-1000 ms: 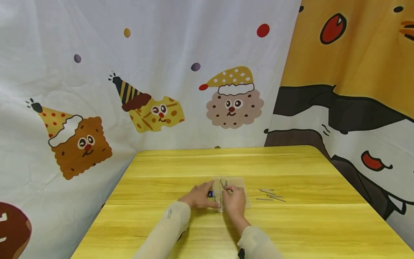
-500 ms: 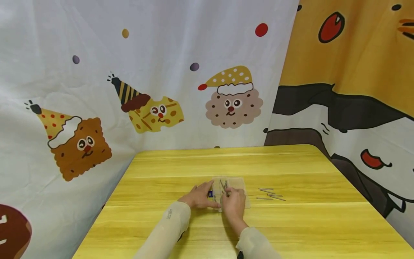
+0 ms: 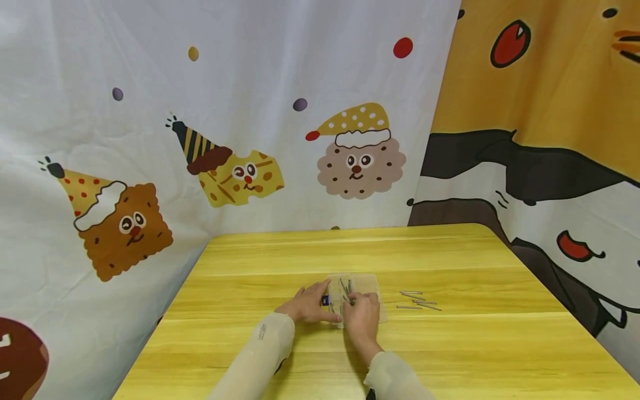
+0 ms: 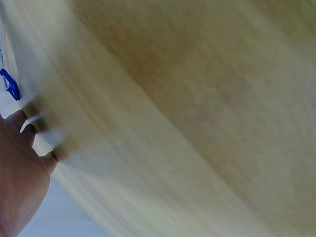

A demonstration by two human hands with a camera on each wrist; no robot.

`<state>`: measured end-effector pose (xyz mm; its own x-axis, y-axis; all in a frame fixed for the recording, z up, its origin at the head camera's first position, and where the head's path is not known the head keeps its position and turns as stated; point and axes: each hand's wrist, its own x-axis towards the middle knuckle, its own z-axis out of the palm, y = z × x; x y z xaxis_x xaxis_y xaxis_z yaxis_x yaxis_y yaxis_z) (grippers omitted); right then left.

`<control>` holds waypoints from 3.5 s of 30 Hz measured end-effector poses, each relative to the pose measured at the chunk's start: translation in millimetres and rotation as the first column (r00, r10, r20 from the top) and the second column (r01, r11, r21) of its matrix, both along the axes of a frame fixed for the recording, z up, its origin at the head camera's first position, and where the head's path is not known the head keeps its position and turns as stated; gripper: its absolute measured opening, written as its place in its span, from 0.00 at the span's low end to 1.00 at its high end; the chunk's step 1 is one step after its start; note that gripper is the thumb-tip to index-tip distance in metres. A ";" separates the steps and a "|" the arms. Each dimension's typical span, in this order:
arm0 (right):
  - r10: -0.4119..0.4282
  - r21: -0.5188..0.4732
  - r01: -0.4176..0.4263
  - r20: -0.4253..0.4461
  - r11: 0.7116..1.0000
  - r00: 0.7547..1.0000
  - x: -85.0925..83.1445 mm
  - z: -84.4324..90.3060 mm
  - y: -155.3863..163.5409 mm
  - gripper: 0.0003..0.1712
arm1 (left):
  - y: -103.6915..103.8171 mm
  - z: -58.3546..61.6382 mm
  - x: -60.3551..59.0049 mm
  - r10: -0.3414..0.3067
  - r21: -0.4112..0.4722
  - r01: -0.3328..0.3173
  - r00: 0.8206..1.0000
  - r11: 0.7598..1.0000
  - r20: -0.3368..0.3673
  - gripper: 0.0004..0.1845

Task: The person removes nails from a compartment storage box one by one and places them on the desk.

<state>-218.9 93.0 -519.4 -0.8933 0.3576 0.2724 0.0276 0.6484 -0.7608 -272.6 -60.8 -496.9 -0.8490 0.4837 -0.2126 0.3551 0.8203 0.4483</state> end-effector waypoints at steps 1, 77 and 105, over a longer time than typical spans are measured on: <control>0.000 0.005 0.000 -0.002 1.000 1.000 -0.1 -0.2 -0.2 0.09 | 0.0 0.4 0.1 -0.001 -0.001 0.001 1.000 1.000 0.000 0.60; -0.059 0.006 0.059 0.007 0.998 0.998 1.2 0.0 -6.3 0.09 | 1.3 -3.9 0.5 -0.019 -0.024 0.018 0.999 1.000 -0.037 0.59; 0.106 -0.272 -0.089 0.047 0.958 0.993 -8.0 28.4 26.0 0.12 | 0.0 1.4 4.0 0.016 0.000 -0.016 1.000 1.000 0.016 0.59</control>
<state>-226.9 119.0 -491.1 -0.9393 0.3204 0.1225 0.0259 0.4222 -0.9061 -268.6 -60.8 -495.5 -0.8532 0.4702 -0.2257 0.3350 0.8257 0.4539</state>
